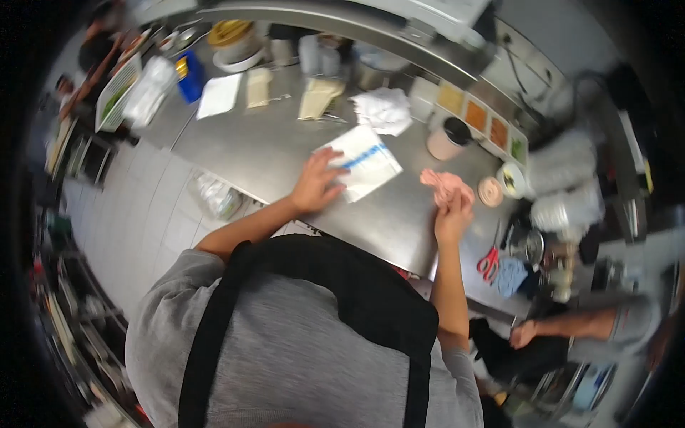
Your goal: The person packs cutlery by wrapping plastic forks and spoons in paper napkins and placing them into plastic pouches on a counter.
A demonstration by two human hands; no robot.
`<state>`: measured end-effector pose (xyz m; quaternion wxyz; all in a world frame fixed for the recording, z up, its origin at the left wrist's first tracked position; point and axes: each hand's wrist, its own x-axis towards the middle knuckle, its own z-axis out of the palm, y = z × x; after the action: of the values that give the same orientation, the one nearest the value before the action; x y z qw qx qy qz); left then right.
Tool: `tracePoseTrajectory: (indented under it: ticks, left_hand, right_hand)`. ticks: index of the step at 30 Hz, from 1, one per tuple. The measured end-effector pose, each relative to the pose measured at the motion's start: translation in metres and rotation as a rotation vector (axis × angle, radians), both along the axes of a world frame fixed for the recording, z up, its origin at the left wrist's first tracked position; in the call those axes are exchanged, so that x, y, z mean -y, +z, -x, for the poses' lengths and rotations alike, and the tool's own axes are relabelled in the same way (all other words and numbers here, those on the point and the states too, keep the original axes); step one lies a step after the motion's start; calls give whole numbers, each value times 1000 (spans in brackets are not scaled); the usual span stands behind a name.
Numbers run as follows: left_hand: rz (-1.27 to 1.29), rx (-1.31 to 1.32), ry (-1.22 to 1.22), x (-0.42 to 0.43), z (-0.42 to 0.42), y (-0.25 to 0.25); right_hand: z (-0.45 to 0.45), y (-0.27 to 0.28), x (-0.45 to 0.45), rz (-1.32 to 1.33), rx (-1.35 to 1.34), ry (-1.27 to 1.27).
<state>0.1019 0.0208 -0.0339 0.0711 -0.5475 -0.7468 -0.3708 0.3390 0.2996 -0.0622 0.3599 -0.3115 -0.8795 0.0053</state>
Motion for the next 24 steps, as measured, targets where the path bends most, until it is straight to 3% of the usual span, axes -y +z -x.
tracePoseTrajectory:
  ticks: [4,6,9,14,16,20,21,22,24]
  left_hand:
    - [-46,28,62,60,-9,-11]
    - [-15,-20,280,90,6,-9]
    - [-51,-72,501,135,47,3]
    - [-148,-107,697,188,137,5]
    - [-133,-132,662,193,164,8]
    - [-127,-118,541,197,208,8]
    - [-134,-124,516,196,220,5]
    - [-141,-131,493,196,233,2]
    - [-125,-146,388,195,252,-2]
  right_hand:
    - [2,-13,-7,-59,85,-60]
    - [-1,-27,-25,-53,52,-57]
    - [-9,-28,-27,235,-175,47]
    - [-5,-18,-2,294,-407,-93]
    - [-8,-22,6,324,-487,-120]
    - [9,-21,56,190,-304,-405]
    - [27,-29,63,131,-393,-211]
    - [55,-13,88,235,-314,-163]
    - [126,11,126,87,-312,75]
